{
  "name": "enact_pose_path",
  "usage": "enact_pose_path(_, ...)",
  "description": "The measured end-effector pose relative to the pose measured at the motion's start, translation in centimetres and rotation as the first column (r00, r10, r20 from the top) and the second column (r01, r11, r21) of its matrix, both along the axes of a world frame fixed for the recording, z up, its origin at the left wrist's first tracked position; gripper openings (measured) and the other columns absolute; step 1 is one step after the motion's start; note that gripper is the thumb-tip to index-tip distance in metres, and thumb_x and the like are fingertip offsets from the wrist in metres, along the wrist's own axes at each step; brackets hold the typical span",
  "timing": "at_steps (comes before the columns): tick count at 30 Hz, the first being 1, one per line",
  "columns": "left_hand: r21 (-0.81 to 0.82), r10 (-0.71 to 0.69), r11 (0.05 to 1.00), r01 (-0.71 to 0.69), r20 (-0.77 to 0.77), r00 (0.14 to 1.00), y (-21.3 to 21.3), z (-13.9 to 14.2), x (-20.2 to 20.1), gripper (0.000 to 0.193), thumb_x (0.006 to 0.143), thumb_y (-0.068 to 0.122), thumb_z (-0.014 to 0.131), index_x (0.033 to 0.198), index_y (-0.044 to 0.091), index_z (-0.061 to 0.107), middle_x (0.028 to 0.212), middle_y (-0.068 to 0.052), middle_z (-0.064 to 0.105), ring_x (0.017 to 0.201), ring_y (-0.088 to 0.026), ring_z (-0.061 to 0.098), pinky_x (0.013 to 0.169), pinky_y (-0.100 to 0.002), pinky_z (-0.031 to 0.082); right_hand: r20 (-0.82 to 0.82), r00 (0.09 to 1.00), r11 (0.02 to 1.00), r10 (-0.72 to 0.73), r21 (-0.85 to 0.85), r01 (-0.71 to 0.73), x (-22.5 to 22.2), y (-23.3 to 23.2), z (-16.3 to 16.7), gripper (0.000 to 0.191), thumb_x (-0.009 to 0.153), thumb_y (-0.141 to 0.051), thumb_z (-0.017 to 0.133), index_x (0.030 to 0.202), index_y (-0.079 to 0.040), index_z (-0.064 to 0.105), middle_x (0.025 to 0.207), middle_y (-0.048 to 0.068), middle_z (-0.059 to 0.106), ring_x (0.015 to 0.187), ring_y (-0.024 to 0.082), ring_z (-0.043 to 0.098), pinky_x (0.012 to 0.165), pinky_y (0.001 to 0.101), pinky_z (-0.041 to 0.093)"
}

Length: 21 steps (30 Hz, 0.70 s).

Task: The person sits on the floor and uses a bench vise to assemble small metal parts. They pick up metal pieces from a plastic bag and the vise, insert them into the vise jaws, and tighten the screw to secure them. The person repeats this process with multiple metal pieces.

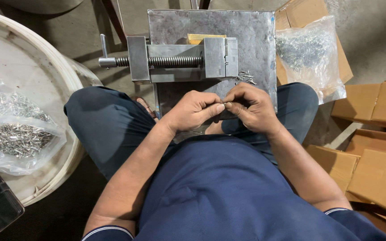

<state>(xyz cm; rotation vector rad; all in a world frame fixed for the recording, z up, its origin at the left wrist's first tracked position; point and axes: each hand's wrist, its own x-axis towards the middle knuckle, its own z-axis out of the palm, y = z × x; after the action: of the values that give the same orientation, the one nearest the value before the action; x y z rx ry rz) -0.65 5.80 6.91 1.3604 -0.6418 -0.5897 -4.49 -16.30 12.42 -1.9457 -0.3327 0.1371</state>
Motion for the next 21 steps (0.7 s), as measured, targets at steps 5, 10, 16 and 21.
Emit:
enact_pose_path(5, -0.070, 0.118, 0.990, -0.122, -0.055, 0.991, 0.2, 0.7, -0.3, 0.021, 0.101, 0.019, 0.068, 0.110, 0.000, 0.069, 0.088, -0.004, 0.071, 0.081, -0.006, 0.063, 0.074, -0.026, 0.055, 0.332, 0.933, 0.940, -0.140, -0.251, 0.231, 1.1, 0.5, 2.1, 0.006, 0.098, 0.000, 0.073, 0.100, -0.002, 0.069, 0.094, 0.006, 0.067, 0.081, 0.015, 0.066, 0.074, 0.0281, 0.053)
enact_pose_path(10, 0.002, 0.170, 0.985, -0.170, -0.033, 0.985, -0.1, 1.1, -0.2, 0.021, 0.098, 0.018, 0.071, 0.109, 0.000, 0.070, 0.090, -0.005, 0.074, 0.082, -0.008, 0.063, 0.076, -0.027, 0.055, 0.419, 0.904, 0.924, -0.085, -0.306, 0.228, 3.8, 0.7, 4.0, 0.008, 0.099, 0.002, 0.073, 0.105, -0.002, 0.070, 0.098, 0.009, 0.068, 0.082, 0.019, 0.067, 0.073, 0.0300, 0.054)
enact_pose_path(16, 0.026, 0.189, 0.982, -0.189, 0.003, 0.982, 0.0, 0.9, 0.0, 0.020, 0.098, 0.018, 0.071, 0.108, 0.000, 0.070, 0.091, -0.005, 0.074, 0.081, -0.010, 0.064, 0.077, -0.028, 0.055, 0.380, 0.923, 0.936, -0.056, -0.303, 0.181, 4.6, 1.3, 4.1, 0.007, 0.101, 0.000, 0.073, 0.106, -0.001, 0.070, 0.101, 0.009, 0.069, 0.084, 0.018, 0.070, 0.072, 0.0286, 0.056)
enact_pose_path(21, 0.003, 0.173, 0.985, -0.173, -0.025, 0.985, 0.0, 0.8, 0.1, 0.020, 0.099, 0.018, 0.070, 0.108, 0.001, 0.070, 0.090, -0.004, 0.074, 0.082, -0.009, 0.065, 0.077, -0.027, 0.056, 0.388, 0.920, 0.926, -0.047, -0.328, 0.186, 4.7, 1.4, 4.1, 0.006, 0.099, 0.000, 0.074, 0.104, -0.001, 0.071, 0.102, 0.009, 0.069, 0.082, 0.019, 0.069, 0.070, 0.0283, 0.055)
